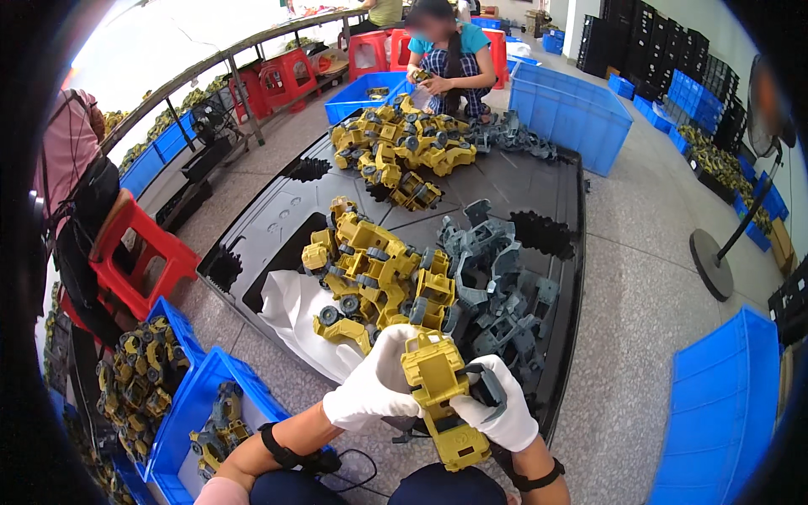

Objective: The person assembles yellow and gray plastic toy excavators by snapping the body and track components together. They pick up parts from a blue crate and the table, join them, and place the finished units into a blue crate.

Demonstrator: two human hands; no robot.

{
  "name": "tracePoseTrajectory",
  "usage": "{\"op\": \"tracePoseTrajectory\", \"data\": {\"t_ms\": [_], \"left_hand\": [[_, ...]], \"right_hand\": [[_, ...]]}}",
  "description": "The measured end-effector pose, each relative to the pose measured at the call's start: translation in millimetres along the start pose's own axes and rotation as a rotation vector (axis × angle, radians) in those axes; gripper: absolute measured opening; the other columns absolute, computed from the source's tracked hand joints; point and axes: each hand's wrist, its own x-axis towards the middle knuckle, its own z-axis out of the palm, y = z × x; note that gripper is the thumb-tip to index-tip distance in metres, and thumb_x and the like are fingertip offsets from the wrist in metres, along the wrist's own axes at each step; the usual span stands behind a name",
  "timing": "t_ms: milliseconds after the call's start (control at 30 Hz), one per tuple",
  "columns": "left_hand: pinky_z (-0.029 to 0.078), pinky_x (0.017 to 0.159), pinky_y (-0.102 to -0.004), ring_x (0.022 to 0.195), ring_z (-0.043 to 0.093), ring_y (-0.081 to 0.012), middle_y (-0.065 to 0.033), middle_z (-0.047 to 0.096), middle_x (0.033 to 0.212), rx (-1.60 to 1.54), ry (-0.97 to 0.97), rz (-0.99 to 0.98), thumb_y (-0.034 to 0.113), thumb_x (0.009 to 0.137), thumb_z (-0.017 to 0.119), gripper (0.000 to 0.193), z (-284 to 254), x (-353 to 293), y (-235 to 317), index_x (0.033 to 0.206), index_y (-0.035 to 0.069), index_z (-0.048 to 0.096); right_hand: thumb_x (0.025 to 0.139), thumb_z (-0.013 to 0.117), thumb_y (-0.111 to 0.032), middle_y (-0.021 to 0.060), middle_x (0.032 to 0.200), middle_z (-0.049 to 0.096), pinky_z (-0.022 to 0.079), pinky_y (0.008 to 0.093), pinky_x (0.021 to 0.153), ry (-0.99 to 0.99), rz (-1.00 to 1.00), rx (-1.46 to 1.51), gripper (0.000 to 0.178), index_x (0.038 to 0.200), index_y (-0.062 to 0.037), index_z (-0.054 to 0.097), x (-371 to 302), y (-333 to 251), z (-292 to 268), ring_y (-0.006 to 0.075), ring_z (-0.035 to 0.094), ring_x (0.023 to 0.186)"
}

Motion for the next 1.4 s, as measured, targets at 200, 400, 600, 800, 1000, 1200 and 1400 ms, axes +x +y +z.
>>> {"op": "tracePoseTrajectory", "data": {"t_ms": [200, 400, 600, 800, 1000, 1200, 1400], "left_hand": [[0.034, 0.115, -0.0369, 0.140, 0.039, -0.0195, -0.0110, 0.040, 0.154, 0.110, -0.223, 0.030, 0.011, 0.071, 0.087, 0.100, -14.6, 4.0, -14.7, 0.151, 0.010, 0.027], [0.021, 0.121, -0.0448, 0.137, 0.045, -0.0225, -0.0063, 0.051, 0.147, 0.117, -0.170, 0.095, 0.034, 0.081, 0.080, 0.071, -19.0, 4.0, -26.3, 0.142, 0.014, 0.048], [0.032, 0.113, -0.0408, 0.117, 0.056, -0.0161, -0.0021, 0.061, 0.128, 0.317, 0.016, 0.161, 0.020, 0.072, 0.088, 0.085, -14.3, 3.4, -33.5, 0.140, 0.015, 0.037], [0.045, 0.095, -0.0291, 0.110, 0.052, -0.0123, -0.0032, 0.049, 0.119, 0.229, 0.048, 0.107, -0.003, 0.068, 0.082, 0.086, 0.4, 1.8, -15.8, 0.136, 0.013, 0.031], [0.045, 0.095, -0.0298, 0.111, 0.052, -0.0130, -0.0037, 0.049, 0.120, 0.299, 0.028, 0.143, -0.006, 0.069, 0.081, 0.086, -2.2, -0.6, -17.6, 0.137, 0.013, 0.031], [0.045, 0.094, -0.0292, 0.110, 0.052, -0.0131, -0.0042, 0.048, 0.119, 0.331, 0.028, 0.153, -0.006, 0.070, 0.078, 0.083, 4.9, -2.0, -10.9, 0.137, 0.012, 0.031], [0.044, 0.094, -0.0284, 0.109, 0.051, -0.0130, -0.0042, 0.047, 0.118, 0.496, 0.051, 0.200, -0.005, 0.070, 0.078, 0.083, 13.6, -5.4, -1.4, 0.137, 0.012, 0.032]], "right_hand": [[0.081, 0.083, -0.011, 0.0041, 0.093, 0.065, 0.052, 0.0295, 0.078, -0.039, -0.147, -0.278, 0.041, 0.110, -0.0038, 0.055, 11.3, -17.9, 9.4, 0.0106, 0.062, 0.085], [0.060, 0.096, -0.032, 0.0086, 0.081, 0.061, 0.051, 0.0329, 0.063, 0.499, -0.093, -0.601, 0.060, 0.096, -0.0061, 0.055, -4.7, -36.5, 1.2, 0.0188, 0.061, 0.069], [0.070, 0.091, -0.038, 0.0120, 0.088, 0.068, 0.057, 0.0352, 0.072, 0.081, -0.088, -0.510, 0.072, 0.116, 0.0007, 0.051, -4.4, -66.3, 7.8, 0.0229, 0.070, 0.076], [0.074, 0.087, -0.041, 0.0142, 0.099, 0.069, 0.055, 0.0366, 0.077, 0.079, -0.280, -0.647, 0.080, 0.131, 0.0025, 0.052, -8.3, -54.0, 9.5, 0.0268, 0.069, 0.082], [0.073, 0.087, -0.040, 0.0136, 0.097, 0.070, 0.054, 0.0385, 0.074, 0.088, -0.292, -0.747, 0.078, 0.130, 0.0031, 0.055, -14.0, -59.2, 13.6, 0.0297, 0.069, 0.077], [0.072, 0.088, -0.036, 0.0109, 0.085, 0.069, 0.053, 0.0377, 0.063, 0.137, -0.368, -0.795, 0.079, 0.131, 0.0033, 0.054, -17.0, -56.0, 12.1, 0.0281, 0.066, 0.064], [0.072, 0.088, -0.033, 0.0115, 0.083, 0.069, 0.052, 0.0368, 0.059, 0.082, -0.438, -0.804, 0.082, 0.134, 0.0049, 0.051, -19.3, -62.8, 6.6, 0.0264, 0.066, 0.062]]}}
